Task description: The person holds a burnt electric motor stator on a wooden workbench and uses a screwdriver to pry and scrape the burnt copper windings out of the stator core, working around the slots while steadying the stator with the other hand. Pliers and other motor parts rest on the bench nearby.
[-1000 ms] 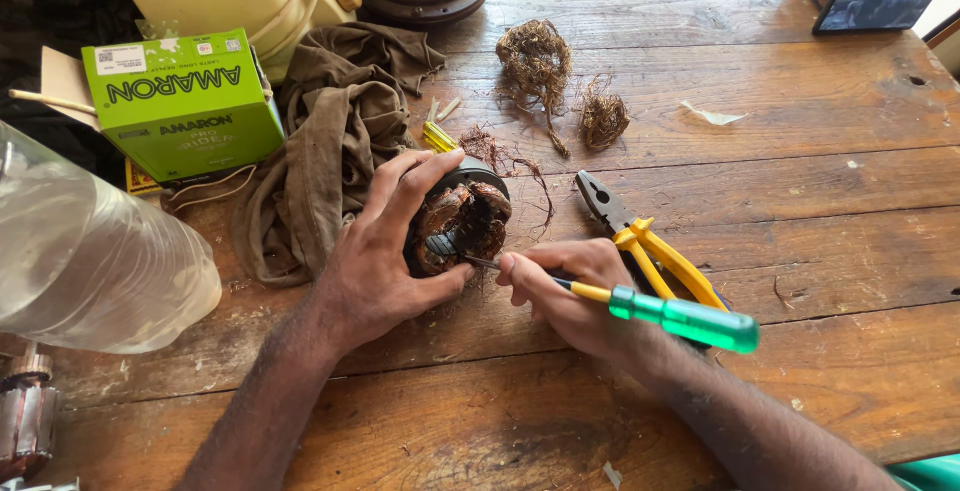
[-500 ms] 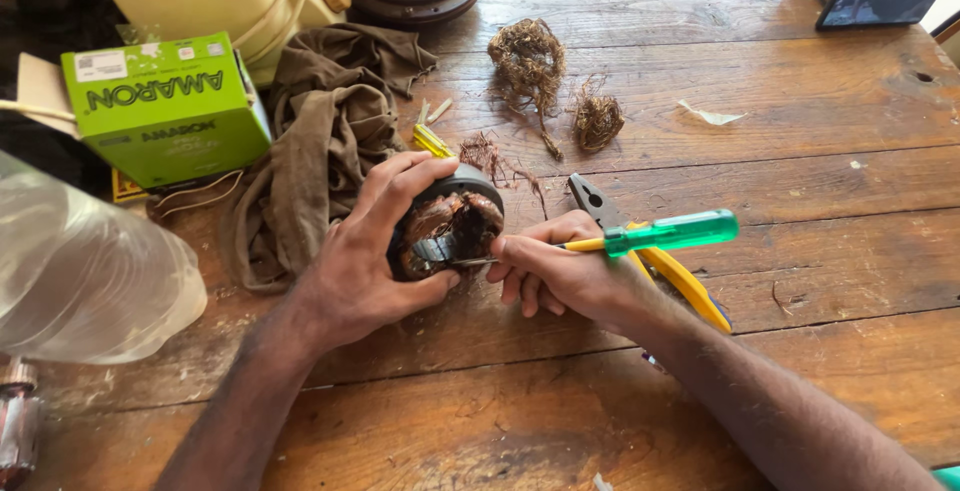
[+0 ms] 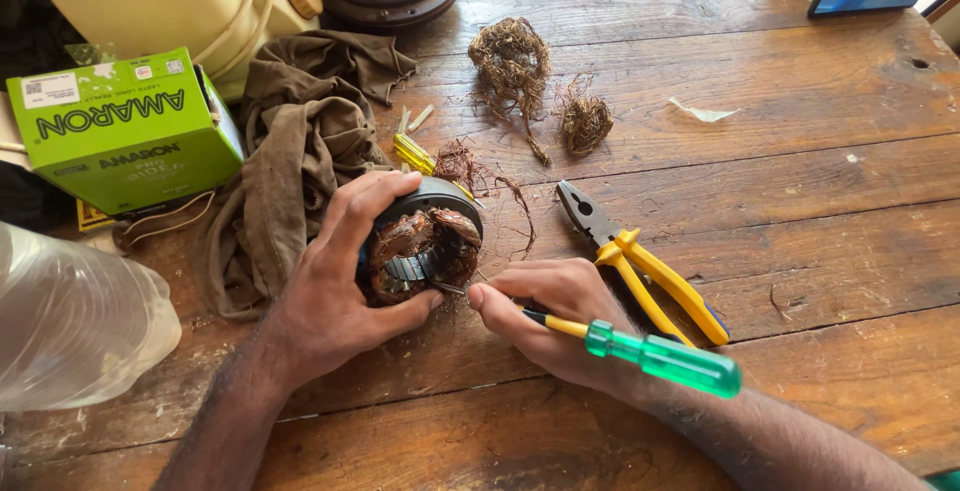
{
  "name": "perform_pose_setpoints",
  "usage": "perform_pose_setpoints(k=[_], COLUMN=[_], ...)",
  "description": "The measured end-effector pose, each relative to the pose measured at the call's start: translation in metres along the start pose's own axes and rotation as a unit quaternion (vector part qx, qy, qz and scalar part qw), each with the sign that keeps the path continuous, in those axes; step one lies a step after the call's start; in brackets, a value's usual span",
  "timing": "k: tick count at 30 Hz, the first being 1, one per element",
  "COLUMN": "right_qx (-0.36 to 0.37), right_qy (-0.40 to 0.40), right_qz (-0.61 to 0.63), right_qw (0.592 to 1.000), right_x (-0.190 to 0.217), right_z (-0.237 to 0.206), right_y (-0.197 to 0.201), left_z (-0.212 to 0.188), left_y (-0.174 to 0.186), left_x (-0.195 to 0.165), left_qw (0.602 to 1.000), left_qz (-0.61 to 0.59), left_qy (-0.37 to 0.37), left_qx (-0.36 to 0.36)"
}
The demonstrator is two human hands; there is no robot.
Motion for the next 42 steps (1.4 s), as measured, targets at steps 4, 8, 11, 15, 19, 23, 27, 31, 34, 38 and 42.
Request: perform_pose_setpoints(k=[4,8,11,15,19,23,27,31,34,38,42], right_qx=[-0.003,-0.005,-0.014,-0.033,-0.045,-0.044,-0.04,-0.031,-0.027,-0.026,-0.015], right_qy=[0.069,0.114,0.127,0.172,0.184,0.176,0.177,0.167,0.162,0.163,0.143], right_qz=[-0.05,-0.112,-0.137,-0.161,-0.178,-0.184,-0.173,-0.177,-0.18,-0.175,-0.166], right_qw=[0.996,0.987,0.982,0.971,0.966,0.966,0.968,0.969,0.97,0.971,0.976], right_x=[0.01,0.017,0.019,0.024,0.027,0.025,0.024,0.024,0.023,0.024,0.023], right_z=[-0.004,-0.012,-0.017,-0.021,-0.024,-0.023,-0.022,-0.021,-0.02,-0.021,-0.02], right_y=[-0.003,-0.006,-0.007,-0.008,-0.009,-0.009,-0.008,-0.009,-0.009,-0.009,-0.009], left_z=[-0.004,-0.007,-0.009,-0.011,-0.013,-0.013,-0.013,-0.012,-0.012,-0.012,-0.013], left_y=[0.0,-0.001,-0.002,-0.004,-0.005,-0.004,-0.004,-0.004,-0.004,-0.005,-0.004], left_x=[-0.001,-0.004,-0.007,-0.009,-0.012,-0.012,-0.013,-0.013,-0.012,-0.011,-0.012], left_qw=[1.0,1.0,0.999,0.999,0.999,0.999,0.999,0.998,0.999,0.998,0.999], left_qz=[-0.001,0.011,0.022,0.029,0.032,0.034,0.034,0.038,0.036,0.027,0.035], left_qy=[0.014,0.02,0.022,0.04,0.034,0.038,0.039,0.037,0.038,0.051,0.033], left_qx=[-0.004,-0.005,-0.007,-0.004,-0.01,-0.012,-0.014,-0.014,-0.013,-0.01,-0.018])
Point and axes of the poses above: each hand's wrist, its own z-axis towards the middle knuckle, its own y-axis out of the back of the hand, x = y × z, the point moved 5 cm from there along z, towards the middle knuckle
